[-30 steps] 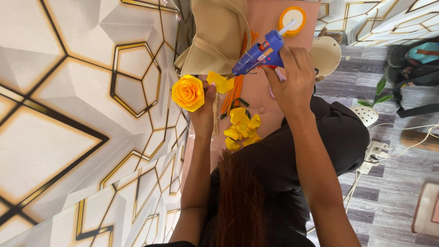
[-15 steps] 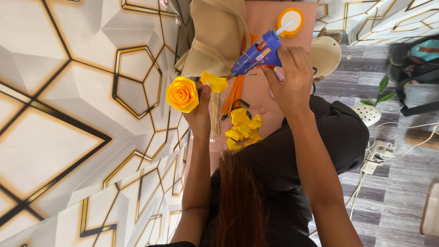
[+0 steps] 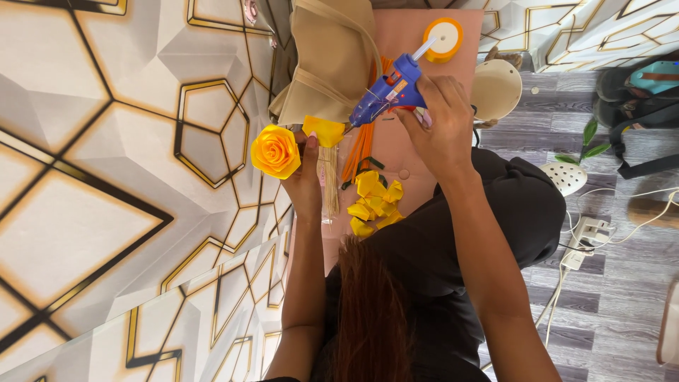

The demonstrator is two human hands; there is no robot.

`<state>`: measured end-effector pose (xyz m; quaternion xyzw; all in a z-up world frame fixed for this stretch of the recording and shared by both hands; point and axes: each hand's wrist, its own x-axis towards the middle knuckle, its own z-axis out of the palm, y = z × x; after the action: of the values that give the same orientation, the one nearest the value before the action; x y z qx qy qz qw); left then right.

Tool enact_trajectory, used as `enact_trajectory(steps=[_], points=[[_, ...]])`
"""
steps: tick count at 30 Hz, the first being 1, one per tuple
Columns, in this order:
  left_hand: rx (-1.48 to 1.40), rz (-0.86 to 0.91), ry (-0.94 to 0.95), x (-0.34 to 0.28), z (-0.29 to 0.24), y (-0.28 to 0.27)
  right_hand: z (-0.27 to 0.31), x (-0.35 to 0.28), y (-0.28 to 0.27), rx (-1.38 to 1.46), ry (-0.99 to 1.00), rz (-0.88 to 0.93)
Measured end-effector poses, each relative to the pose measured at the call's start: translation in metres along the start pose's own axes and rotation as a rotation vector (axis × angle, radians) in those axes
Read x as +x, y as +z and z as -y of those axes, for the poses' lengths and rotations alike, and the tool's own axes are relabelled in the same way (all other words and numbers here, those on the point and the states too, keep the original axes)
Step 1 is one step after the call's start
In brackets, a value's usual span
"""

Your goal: The person assembles a yellow paper rose by applying hot glue to individual petals and attaching them to a central bud. They repeatedly pick up petals, apply glue with a hot glue gun, and press the petals onto the flower head.

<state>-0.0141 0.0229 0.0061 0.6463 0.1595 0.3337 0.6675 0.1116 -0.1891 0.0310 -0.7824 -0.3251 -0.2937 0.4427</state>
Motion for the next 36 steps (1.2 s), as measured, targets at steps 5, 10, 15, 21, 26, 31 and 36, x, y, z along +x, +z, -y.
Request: enact_trajectory(steps=[5,10,15,21,26,31,36], points=[[-0.008,0.007,-0.010,0.000,-0.001,0.000,0.002,0.001,0.000,-0.007,0.005,0.019],[-0.037,-0.025,-0.019,0.003,-0.013,0.001,0.000,0.001,-0.001,0.079,0.157,0.050],[-0.068,-0.043,-0.072,0.002,-0.005,-0.002,-0.027,0.003,0.001,-0.078,0.475,0.290],[-0.083,-0.002,-0.067,0.005,-0.007,-0.010,-0.175,-0.084,0.047,-0.417,0.893,0.464],[-0.091,-0.005,-0.075,-0.003,0.004,-0.022,-0.209,-0.145,0.070,-0.474,1.093,0.582],[-0.123,-0.012,-0.089,-0.005,-0.002,-0.012,-0.174,-0.111,0.065,-0.646,1.095,0.665],[-0.111,0.005,-0.135,0.003,0.003,-0.006,-0.181,-0.094,0.069,-0.354,0.819,0.507]])
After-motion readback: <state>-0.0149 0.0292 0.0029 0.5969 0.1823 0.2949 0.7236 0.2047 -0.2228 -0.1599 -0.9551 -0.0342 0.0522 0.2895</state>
